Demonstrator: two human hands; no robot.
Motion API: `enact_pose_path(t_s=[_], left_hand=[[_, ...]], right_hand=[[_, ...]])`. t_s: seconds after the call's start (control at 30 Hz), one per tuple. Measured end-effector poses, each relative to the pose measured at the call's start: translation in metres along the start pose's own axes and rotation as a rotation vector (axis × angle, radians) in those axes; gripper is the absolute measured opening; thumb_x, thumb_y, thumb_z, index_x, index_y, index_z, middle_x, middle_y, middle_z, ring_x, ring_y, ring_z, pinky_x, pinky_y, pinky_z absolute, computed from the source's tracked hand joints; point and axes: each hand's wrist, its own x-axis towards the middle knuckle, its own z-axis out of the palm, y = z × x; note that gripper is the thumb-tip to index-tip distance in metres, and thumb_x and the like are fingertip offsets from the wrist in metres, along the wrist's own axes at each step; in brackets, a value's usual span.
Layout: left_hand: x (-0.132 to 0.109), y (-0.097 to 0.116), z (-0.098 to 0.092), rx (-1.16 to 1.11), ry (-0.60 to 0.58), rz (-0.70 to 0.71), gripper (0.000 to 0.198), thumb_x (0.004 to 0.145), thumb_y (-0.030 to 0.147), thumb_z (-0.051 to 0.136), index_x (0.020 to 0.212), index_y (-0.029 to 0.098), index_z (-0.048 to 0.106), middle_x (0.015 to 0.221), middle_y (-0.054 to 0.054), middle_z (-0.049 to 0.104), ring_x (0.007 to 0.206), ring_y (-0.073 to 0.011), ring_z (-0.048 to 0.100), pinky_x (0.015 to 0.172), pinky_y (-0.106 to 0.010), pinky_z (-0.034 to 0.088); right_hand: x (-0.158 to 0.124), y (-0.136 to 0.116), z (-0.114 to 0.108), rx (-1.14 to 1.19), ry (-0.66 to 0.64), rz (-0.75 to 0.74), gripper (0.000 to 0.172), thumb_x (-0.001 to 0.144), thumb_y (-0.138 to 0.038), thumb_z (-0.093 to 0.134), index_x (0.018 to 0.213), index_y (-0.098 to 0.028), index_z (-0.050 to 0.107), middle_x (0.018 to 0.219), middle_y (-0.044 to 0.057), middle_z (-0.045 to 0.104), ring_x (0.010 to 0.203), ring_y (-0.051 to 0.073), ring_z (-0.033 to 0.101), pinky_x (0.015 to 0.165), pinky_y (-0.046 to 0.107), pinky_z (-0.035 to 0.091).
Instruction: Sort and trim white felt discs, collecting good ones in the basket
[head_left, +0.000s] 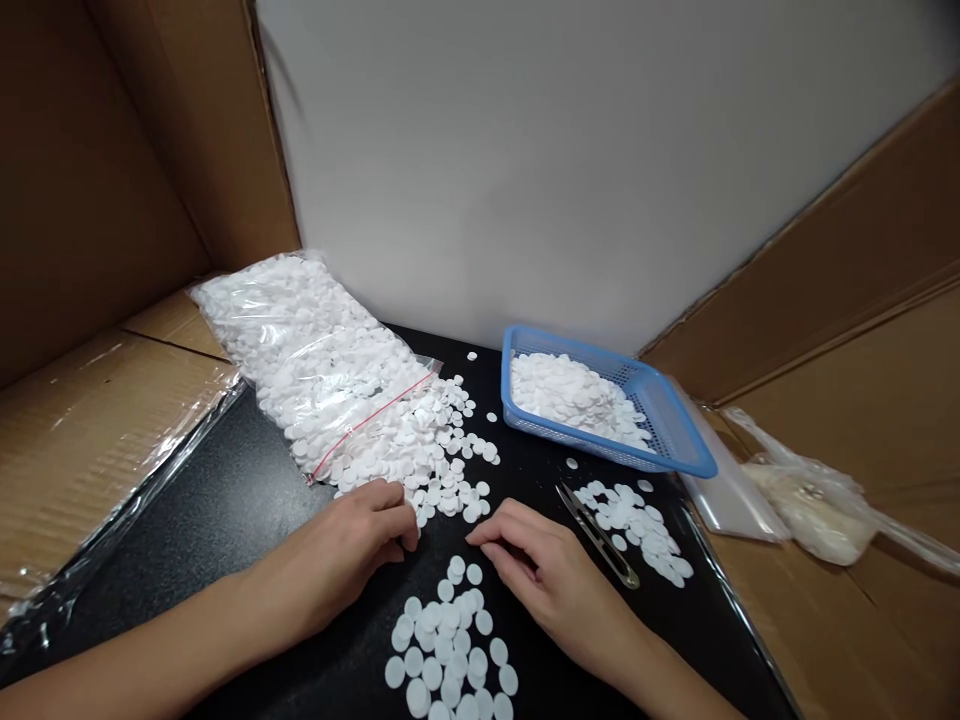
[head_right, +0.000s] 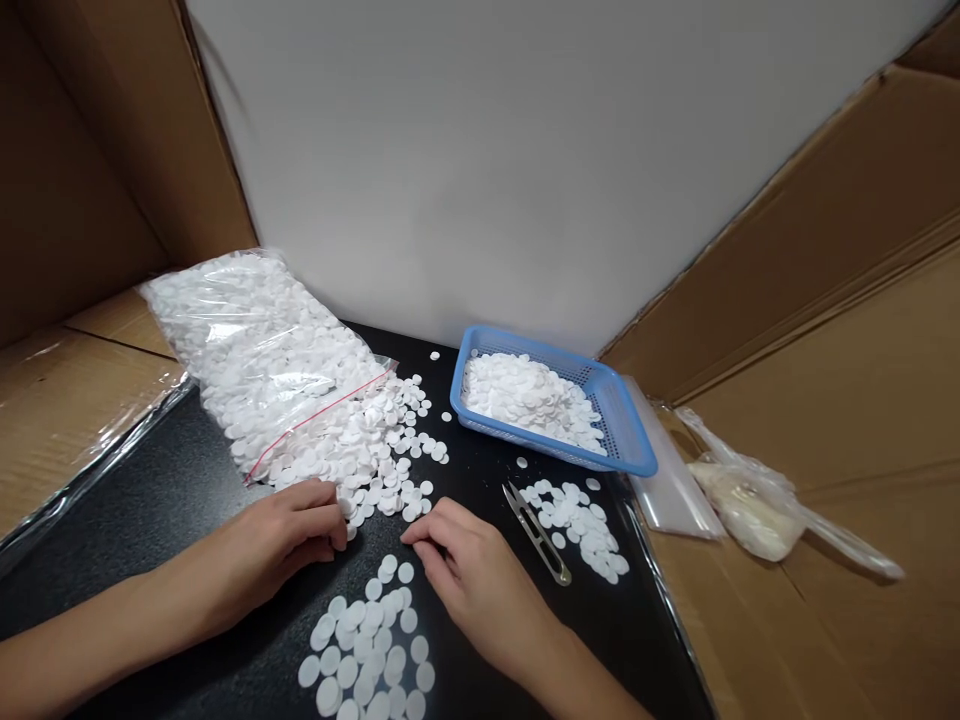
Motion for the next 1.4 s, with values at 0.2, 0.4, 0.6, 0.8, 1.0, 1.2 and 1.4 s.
enact_pose_path(t_s=[0.2, 0.4, 0.6, 0.8, 1.0, 1.2, 1.4], left_hand=[[0.001, 0.0, -0.016, 0.02, -0.057, -0.097, 0.024, 0.076, -0.003, 0.065, 0.086, 0.019, 0.062, 0.091, 0.001, 0.059, 0.081, -0.0172, 0.059, 0.069, -0.026, 0.04], [0.002, -0.007, -0.015, 0.081, -0.029, -0.077, 0.018, 0.079, 0.004, 0.072, 0.079, 0.018, 0.062, 0.087, 0.001, 0.057, 0.081, -0.0171, 0.058, 0.069, -0.025, 0.039], [-0.002, -0.016, -0.01, 0.155, -0.006, 0.016, 0.021, 0.077, 0.001, 0.073, 0.077, 0.018, 0.061, 0.085, 0.002, 0.057, 0.078, -0.017, 0.057, 0.067, -0.026, 0.036], [-0.002, -0.015, -0.014, 0.182, 0.021, 0.043, 0.024, 0.074, 0.0, 0.075, 0.079, 0.018, 0.06, 0.082, 0.002, 0.06, 0.079, -0.0179, 0.057, 0.064, -0.026, 0.035], [-0.003, -0.019, -0.015, 0.226, 0.042, 0.077, 0.02, 0.079, 0.002, 0.073, 0.075, 0.019, 0.062, 0.081, 0.001, 0.061, 0.081, -0.0177, 0.059, 0.067, -0.027, 0.038], [0.005, -0.012, 0.012, 0.205, 0.151, 0.127, 0.02, 0.081, 0.018, 0.08, 0.072, 0.019, 0.062, 0.076, 0.002, 0.059, 0.078, -0.0178, 0.057, 0.066, -0.028, 0.04], [0.006, -0.006, 0.006, 0.11, 0.228, 0.122, 0.018, 0.094, 0.008, 0.058, 0.083, 0.02, 0.065, 0.081, 0.0, 0.061, 0.078, -0.0165, 0.057, 0.068, -0.027, 0.041]], right_hand=[[-0.004, -0.001, 0.001, 0.03, -0.067, -0.157, 0.014, 0.095, -0.019, 0.06, 0.093, -0.023, 0.074, 0.087, 0.002, 0.062, 0.073, 0.014, 0.062, 0.064, 0.024, 0.048], [0.001, 0.001, 0.006, 0.003, 0.071, -0.217, 0.014, 0.096, -0.014, 0.058, 0.095, -0.02, 0.07, 0.083, 0.002, 0.065, 0.074, 0.015, 0.064, 0.065, 0.024, 0.05], [0.025, -0.011, 0.027, -0.361, 0.097, -0.368, 0.008, 0.093, -0.016, 0.064, 0.1, -0.02, 0.067, 0.086, 0.001, 0.065, 0.066, 0.014, 0.062, 0.058, 0.024, 0.045], [0.038, -0.02, 0.043, -0.732, 0.203, -0.665, 0.025, 0.089, -0.001, 0.046, 0.076, -0.017, 0.061, 0.068, 0.003, 0.057, 0.055, 0.018, 0.051, 0.05, 0.031, 0.036], [0.03, -0.022, 0.028, -0.238, 0.124, -0.238, 0.018, 0.084, -0.004, 0.055, 0.073, -0.019, 0.056, 0.066, -0.003, 0.054, 0.055, 0.011, 0.05, 0.05, 0.021, 0.036], [0.009, -0.014, 0.001, 0.03, -0.055, 0.206, 0.019, 0.087, -0.015, 0.057, 0.069, -0.02, 0.055, 0.054, -0.007, 0.044, 0.048, 0.009, 0.038, 0.044, 0.02, 0.027], [-0.001, 0.003, 0.004, -0.004, 0.088, -0.051, 0.02, 0.094, -0.014, 0.052, 0.092, -0.022, 0.07, 0.077, 0.0, 0.061, 0.061, 0.013, 0.056, 0.054, 0.023, 0.044]])
